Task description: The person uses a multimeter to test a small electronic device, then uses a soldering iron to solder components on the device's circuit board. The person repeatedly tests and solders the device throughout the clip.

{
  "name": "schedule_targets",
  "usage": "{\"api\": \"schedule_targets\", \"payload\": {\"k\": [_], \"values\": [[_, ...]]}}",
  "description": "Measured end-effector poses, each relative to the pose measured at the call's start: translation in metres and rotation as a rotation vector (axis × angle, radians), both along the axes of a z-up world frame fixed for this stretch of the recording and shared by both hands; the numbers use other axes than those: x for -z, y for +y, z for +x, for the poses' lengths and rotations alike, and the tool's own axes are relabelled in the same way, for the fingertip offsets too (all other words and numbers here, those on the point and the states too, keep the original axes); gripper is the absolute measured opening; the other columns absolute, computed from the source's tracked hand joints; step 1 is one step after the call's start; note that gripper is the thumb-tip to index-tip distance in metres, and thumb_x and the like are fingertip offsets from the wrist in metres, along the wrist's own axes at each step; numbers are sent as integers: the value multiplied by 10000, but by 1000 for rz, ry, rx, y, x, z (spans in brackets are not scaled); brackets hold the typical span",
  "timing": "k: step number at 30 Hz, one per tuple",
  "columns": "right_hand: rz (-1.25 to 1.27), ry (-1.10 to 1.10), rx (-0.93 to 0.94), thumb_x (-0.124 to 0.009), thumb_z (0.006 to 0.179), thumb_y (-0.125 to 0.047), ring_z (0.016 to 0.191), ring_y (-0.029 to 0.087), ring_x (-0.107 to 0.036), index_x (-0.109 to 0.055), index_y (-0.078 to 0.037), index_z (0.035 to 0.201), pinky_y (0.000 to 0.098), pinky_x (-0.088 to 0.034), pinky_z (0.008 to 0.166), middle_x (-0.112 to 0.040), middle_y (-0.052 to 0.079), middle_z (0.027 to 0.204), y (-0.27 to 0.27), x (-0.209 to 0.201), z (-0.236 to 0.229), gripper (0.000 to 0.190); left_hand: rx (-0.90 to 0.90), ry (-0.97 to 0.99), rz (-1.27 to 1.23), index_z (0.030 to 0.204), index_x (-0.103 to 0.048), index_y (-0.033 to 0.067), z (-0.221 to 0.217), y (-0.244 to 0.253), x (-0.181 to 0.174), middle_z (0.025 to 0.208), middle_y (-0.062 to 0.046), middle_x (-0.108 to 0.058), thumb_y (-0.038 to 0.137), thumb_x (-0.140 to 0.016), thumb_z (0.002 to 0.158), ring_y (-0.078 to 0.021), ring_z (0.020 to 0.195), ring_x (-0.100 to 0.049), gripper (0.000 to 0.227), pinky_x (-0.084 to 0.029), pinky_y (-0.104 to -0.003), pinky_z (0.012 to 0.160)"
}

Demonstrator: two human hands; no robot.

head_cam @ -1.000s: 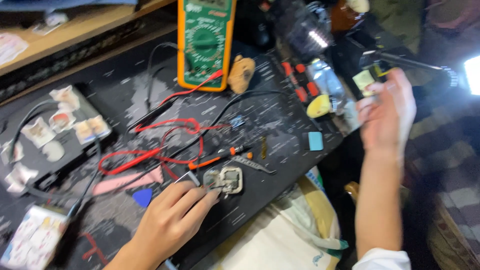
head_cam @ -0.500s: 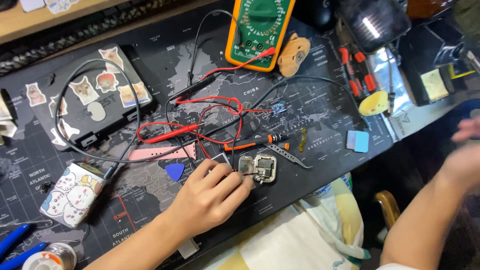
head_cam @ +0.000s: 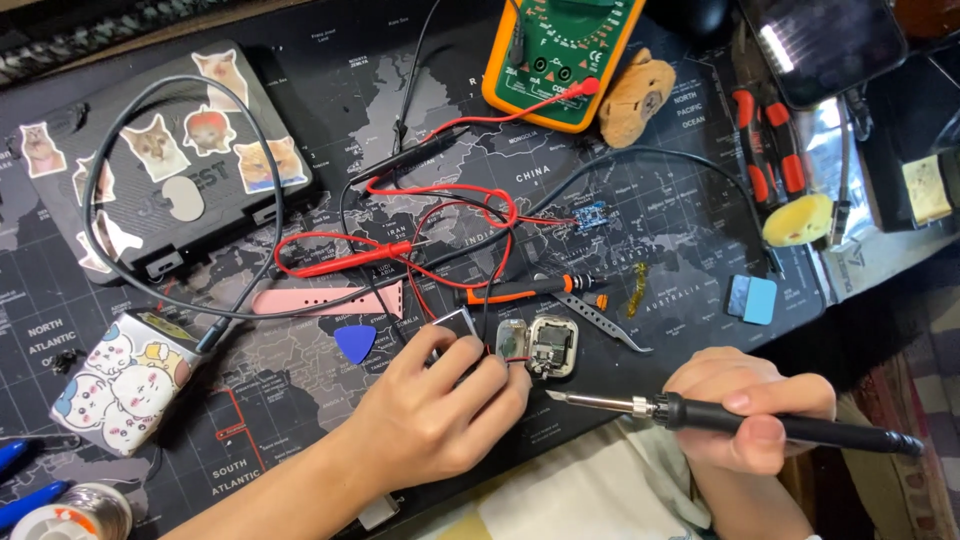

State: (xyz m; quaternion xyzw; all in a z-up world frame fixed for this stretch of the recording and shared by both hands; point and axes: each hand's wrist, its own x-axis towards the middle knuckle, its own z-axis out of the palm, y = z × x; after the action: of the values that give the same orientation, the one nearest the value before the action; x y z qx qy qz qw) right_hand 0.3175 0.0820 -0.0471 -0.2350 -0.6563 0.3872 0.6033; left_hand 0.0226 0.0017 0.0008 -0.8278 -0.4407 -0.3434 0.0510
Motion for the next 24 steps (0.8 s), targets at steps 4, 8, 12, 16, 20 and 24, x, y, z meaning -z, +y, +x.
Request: {"api": "schedule_targets", "payload": {"k": [4,8,12,16,20,24], "values": [[-13,18,-25,-494,1120,-368,245,132,-364,-351,-156,996,297,-314,276,-316,-6,410,2,4,4,284,-2,-12,-8,999,-697,36,-1,1,1,864,-73,-560,55,-584,1137,-237,736,-502,180,-449,-374,703],[-28,-32,36,-486,1122,-401,252,135,-371,-344,-168,1010,293,-311,283,-337,-2,409,2,5,1,295,3,-9,-26,1013,-703,33,-2,1,2,878,-79,-569,54,-529,1140,-240,739,-504,216,-443,-376,704],[-18,-31,85,-499,1118,-403,267,136,-394,-347,-159,1004,293,-316,297,-360,-1,423,1,8,1,309,2,-22,-19,1011,-707,34,-2,1,2,877,-77,-576,51,-569,1131,-234,732,-500,183,-443,-374,700],[-26,-30,96,-508,1098,-376,274,143,-393,-365,-152,991,301,-322,307,-364,9,430,0,9,2,286,6,-27,-17,1021,-710,32,-2,2,1,880,-74,-585,52,-579,1132,-229,728,-504,173,-441,-370,693],[-11,-32,121,-506,1102,-392,278,142,-408,-367,-157,991,296,-321,308,-365,5,428,0,11,-1,294,7,-17,-11,1019,-710,38,-2,2,0,870,-70,-577,54,-573,1133,-224,719,-493,179,-436,-364,690],[-5,-41,161,-513,1109,-419,283,144,-410,-359,-156,997,304,-306,310,-347,-4,439,-1,11,-4,325,3,-18,-8,1008,-707,47,-2,2,0,873,-72,-581,50,-556,1128,-224,722,-500,193,-449,-362,698]]}}
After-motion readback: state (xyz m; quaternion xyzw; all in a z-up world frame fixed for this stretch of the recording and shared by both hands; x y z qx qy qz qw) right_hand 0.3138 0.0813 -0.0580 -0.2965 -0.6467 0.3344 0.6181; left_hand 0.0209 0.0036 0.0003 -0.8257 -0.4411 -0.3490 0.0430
